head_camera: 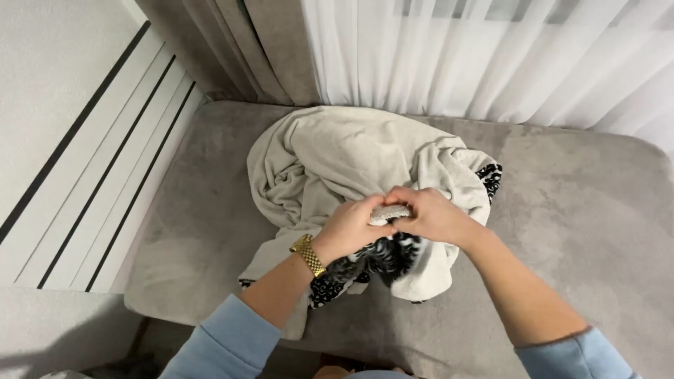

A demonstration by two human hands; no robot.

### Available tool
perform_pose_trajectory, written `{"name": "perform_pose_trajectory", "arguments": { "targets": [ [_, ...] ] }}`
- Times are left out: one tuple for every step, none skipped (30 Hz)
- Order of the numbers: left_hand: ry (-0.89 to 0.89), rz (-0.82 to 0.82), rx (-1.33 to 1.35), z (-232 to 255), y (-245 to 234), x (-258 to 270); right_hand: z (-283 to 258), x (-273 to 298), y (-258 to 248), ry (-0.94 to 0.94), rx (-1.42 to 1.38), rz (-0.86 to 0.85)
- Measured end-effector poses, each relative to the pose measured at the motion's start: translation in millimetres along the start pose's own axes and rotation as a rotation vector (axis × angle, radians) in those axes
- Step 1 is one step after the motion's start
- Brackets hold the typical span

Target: Spreading and smoothing a large patterned bedspread over a bed.

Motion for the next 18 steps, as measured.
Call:
{"name": "perform_pose_trajectory", "arguments": {
  "targets": [
    [0.001, 0.001, 0.0, -3, 4, -3, 17, -2, 2, 0.0, 0.001, 0.0],
    [0.0, 0.048, -0.022, -5, 6, -7, 33, -3, 4, -0.02, 0.086, 0.008],
    [0.001, 0.096, -0.047, -8, 7, -11, 50, -5, 6, -0.041, 0.17, 0.019],
    [0.005, 0.098, -0.048, -2, 3, -9, 57, -7, 6, -0.042, 0.172, 0.022],
    [0.002, 0.137, -0.026, 3, -2, -6, 66, -8, 6, -0.019, 0.237, 0.033],
    [-0.001, 0.176, -0.003, 9, -8, -2, 74, -8, 7, 0.004, 0.301, 0.043],
    [0.001, 0.177, -0.003, 12, -8, 1, 75, -8, 6, 0.004, 0.303, 0.046],
    [0.04, 0.19, 0.036, 18, -8, 4, 78, -8, 4, 0.029, 0.323, 0.046],
    [0.077, 0.203, 0.075, 22, -10, 8, 80, -9, 4, 0.053, 0.342, 0.046],
    [0.078, 0.204, 0.073, 25, -14, 14, 102, -11, 2, 0.052, 0.342, 0.048],
    [0.116, 0.198, 0.161, 29, -19, 20, 125, -13, -1, 0.074, 0.367, 0.063],
    [0.154, 0.192, 0.249, 34, -23, 25, 148, -15, -4, 0.097, 0.393, 0.078],
    [0.157, 0.193, 0.247, 40, -34, 35, 164, -14, -7, 0.096, 0.394, 0.081],
    [0.18, 0.17, 0.366, 47, -44, 44, 182, -13, -11, 0.16, 0.402, 0.09],
    [0.2, 0.145, 0.486, 54, -53, 53, 200, -11, -14, 0.224, 0.408, 0.095],
    [0.2, 0.145, 0.485, 54, -58, 59, 212, -6, -16, 0.223, 0.408, 0.096],
    [0.212, 0.138, 0.553, 54, -63, 66, 228, 0, -19, 0.28, 0.38, 0.103],
    [0.223, 0.13, 0.622, 54, -68, 72, 243, 6, -21, 0.337, 0.353, 0.11]
  ]
}}
Point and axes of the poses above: each hand's wrist, its own x-axis away from the middle knuckle, its own y-axis out of the palm, z = x × y, the point moved 5 cm from there along -x, towards the middle knuckle, and after that the axes turned 10 degrees about -x, right-handed, at the moved point
